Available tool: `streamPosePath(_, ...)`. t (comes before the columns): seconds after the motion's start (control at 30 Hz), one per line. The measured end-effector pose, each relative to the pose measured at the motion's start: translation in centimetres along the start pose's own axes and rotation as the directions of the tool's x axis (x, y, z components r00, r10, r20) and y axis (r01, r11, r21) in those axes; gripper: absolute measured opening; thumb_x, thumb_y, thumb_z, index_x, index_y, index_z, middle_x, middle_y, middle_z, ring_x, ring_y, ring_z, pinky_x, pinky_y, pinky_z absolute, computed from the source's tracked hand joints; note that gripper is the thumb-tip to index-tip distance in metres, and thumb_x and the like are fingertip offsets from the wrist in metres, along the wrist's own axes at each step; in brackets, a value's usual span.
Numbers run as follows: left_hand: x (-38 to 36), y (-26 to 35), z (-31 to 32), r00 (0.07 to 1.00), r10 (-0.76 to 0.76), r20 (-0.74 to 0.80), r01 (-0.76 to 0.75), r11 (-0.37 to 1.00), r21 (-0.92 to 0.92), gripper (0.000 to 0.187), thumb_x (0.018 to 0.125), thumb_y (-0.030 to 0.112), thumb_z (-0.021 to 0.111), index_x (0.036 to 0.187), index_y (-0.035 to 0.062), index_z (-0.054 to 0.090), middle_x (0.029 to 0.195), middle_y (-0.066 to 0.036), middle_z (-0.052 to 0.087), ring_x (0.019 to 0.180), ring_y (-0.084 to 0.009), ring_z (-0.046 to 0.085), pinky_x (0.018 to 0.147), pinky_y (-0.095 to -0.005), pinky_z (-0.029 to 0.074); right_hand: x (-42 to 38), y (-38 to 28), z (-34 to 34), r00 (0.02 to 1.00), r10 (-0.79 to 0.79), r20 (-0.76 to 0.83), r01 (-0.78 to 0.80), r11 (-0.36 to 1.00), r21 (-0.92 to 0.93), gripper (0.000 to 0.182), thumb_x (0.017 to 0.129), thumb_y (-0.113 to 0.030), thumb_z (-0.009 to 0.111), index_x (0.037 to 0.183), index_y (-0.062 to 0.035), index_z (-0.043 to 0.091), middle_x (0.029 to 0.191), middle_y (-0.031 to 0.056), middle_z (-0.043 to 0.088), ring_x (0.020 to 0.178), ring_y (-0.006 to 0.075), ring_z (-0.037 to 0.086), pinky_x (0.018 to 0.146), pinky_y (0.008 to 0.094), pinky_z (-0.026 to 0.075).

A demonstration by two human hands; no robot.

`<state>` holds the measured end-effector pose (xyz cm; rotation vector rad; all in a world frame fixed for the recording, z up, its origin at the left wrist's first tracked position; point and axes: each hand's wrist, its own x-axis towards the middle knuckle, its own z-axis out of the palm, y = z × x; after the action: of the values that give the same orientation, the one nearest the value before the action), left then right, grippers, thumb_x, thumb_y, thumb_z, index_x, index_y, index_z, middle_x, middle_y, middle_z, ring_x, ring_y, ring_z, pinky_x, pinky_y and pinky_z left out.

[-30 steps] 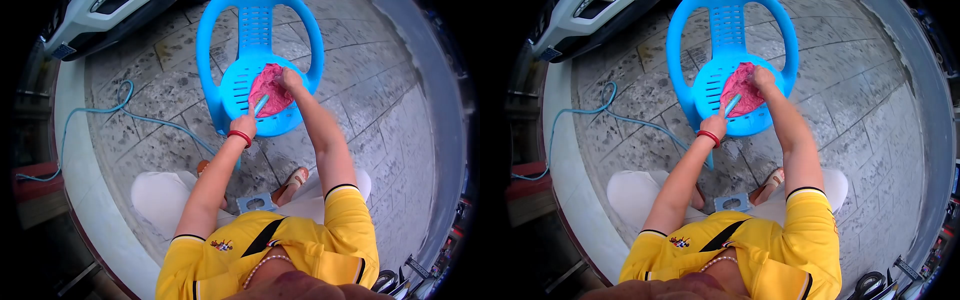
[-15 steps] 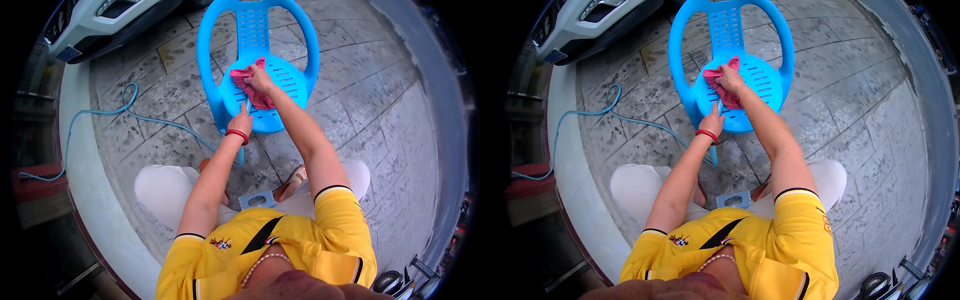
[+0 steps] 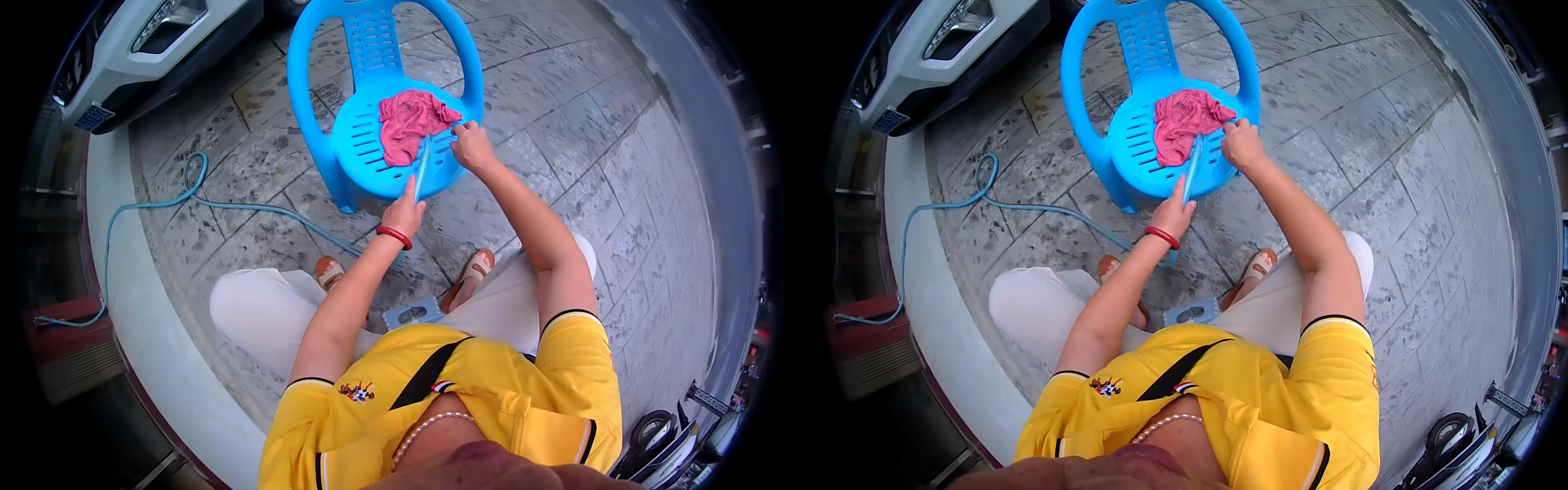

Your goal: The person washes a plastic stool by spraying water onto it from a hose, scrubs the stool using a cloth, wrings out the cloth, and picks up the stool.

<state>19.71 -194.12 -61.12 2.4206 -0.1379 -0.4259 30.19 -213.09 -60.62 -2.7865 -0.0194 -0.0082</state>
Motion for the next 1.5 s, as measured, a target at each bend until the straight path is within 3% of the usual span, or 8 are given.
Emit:
streamPosePath(0.43, 7.1, 7.3, 10.0, 0.970, 0.046, 0.240, -0.073, 0.992, 0.101, 0.062, 0.083, 0.023, 0.054, 0.134, 0.0068, 0.023, 0.109, -0.024, 0.052, 0.104, -0.0348, 0.050, 0.085, -0.0419, 0.041, -4.6, 12.6, -2.3, 0.813, 0.523, 0.257, -0.575, 0.646, 0.502, 0.022, 0.076, -0.017, 0.050, 0.087, -0.0057, 0.065, 0.084, 0.0170, 0.063, 0.082, 0.0314, 0.060, 0.071, 0.0359, 0.046)
streamPosePath(0.57, 6.6, 5.5, 9.6, 0.948, 0.198, 0.248, -0.173, 0.977, -0.122, 0.059, 0.083, 0.022, 0.056, 0.132, 0.0018, 0.029, 0.107, -0.023, 0.054, 0.098, -0.0298, 0.055, 0.084, -0.0367, 0.043, -4.2, 14.0, 0.5, 0.901, 0.412, 0.137, -0.433, 0.826, 0.360, 0.021, 0.076, -0.018, 0.052, 0.087, -0.0039, 0.064, 0.086, 0.0185, 0.063, 0.084, 0.0314, 0.060, 0.074, 0.0371, 0.046)
streamPosePath(0.7, 4.7, 3.0, 6.6, 0.891, -0.042, 0.452, 0.277, 0.839, -0.469, 0.050, 0.087, 0.024, 0.051, 0.128, 0.0002, 0.035, 0.105, -0.016, 0.057, 0.095, -0.0255, 0.057, 0.079, -0.0370, 0.047, -1.9, 9.9, 2.2, 0.957, 0.284, 0.052, -0.283, 0.886, 0.367, 0.024, 0.076, -0.018, 0.054, 0.095, -0.0049, 0.062, 0.092, 0.0184, 0.062, 0.087, 0.0321, 0.058, 0.078, 0.0392, 0.045)
streamPosePath(0.77, 4.7, 1.5, 4.7, 0.815, -0.037, 0.579, 0.570, 0.232, -0.788, 0.042, 0.089, 0.028, 0.050, 0.118, -0.0009, 0.043, 0.104, -0.018, 0.057, 0.096, -0.0297, 0.057, 0.078, -0.0413, 0.048, -0.2, 6.6, 1.8, 0.979, 0.199, 0.046, -0.202, 0.901, 0.384, 0.028, 0.077, -0.019, 0.055, 0.100, -0.0056, 0.059, 0.099, 0.0186, 0.059, 0.092, 0.0326, 0.057, 0.080, 0.0390, 0.044)
streamPosePath(1.17, 6.7, -1.0, -5.8, 0.885, -0.260, 0.387, 0.277, -0.373, -0.885, 0.085, 0.079, 0.060, 0.048, 0.139, 0.0201, 0.004, 0.135, -0.030, 0.021, 0.121, -0.0465, 0.030, 0.088, -0.0645, 0.032, 7.9, -6.1, 3.8, 1.000, -0.004, -0.024, 0.002, 0.994, -0.106, 0.068, 0.068, -0.042, 0.065, 0.127, -0.0177, 0.041, 0.126, 0.0149, 0.043, 0.113, 0.0384, 0.041, 0.086, 0.0445, 0.041)
streamPosePath(1.3, 9.2, -0.8, -8.3, 0.856, -0.140, 0.497, 0.399, -0.433, -0.808, 0.092, 0.074, 0.074, 0.036, 0.140, 0.0230, -0.003, 0.138, -0.029, 0.015, 0.123, -0.0493, 0.024, 0.092, -0.0687, 0.020, 8.3, -8.9, 6.7, 0.984, -0.068, 0.166, -0.043, 0.811, 0.584, 0.031, 0.069, -0.018, 0.055, 0.098, -0.0091, 0.059, 0.087, 0.0183, 0.062, 0.081, 0.0336, 0.059, 0.072, 0.0391, 0.046)
streamPosePath(1.43, 15.7, -7.5, -4.6, 0.812, 0.582, -0.044, 0.290, -0.468, -0.835, 0.066, 0.081, 0.067, 0.032, 0.102, 0.0083, 0.056, 0.109, -0.019, 0.054, 0.106, -0.0450, 0.046, 0.090, -0.0590, 0.033, 2.3, -15.4, -1.9, 0.961, -0.275, -0.037, 0.266, 0.875, 0.404, 0.026, 0.075, -0.028, 0.054, 0.084, -0.0056, 0.062, 0.078, 0.0175, 0.062, 0.072, 0.0320, 0.060, 0.064, 0.0398, 0.047)
streamPosePath(1.5, 15.3, -4.6, -6.1, 0.949, 0.250, 0.193, 0.277, -0.367, -0.888, 0.054, 0.085, 0.059, 0.036, 0.088, 0.0095, 0.059, 0.095, -0.016, 0.058, 0.098, -0.0362, 0.053, 0.087, -0.0511, 0.039, 2.0, -15.9, -2.0, 0.905, -0.376, -0.200, 0.405, 0.906, 0.127, 0.034, 0.078, -0.036, 0.053, 0.080, -0.0030, 0.063, 0.069, 0.0162, 0.062, 0.065, 0.0271, 0.062, 0.058, 0.0394, 0.048)
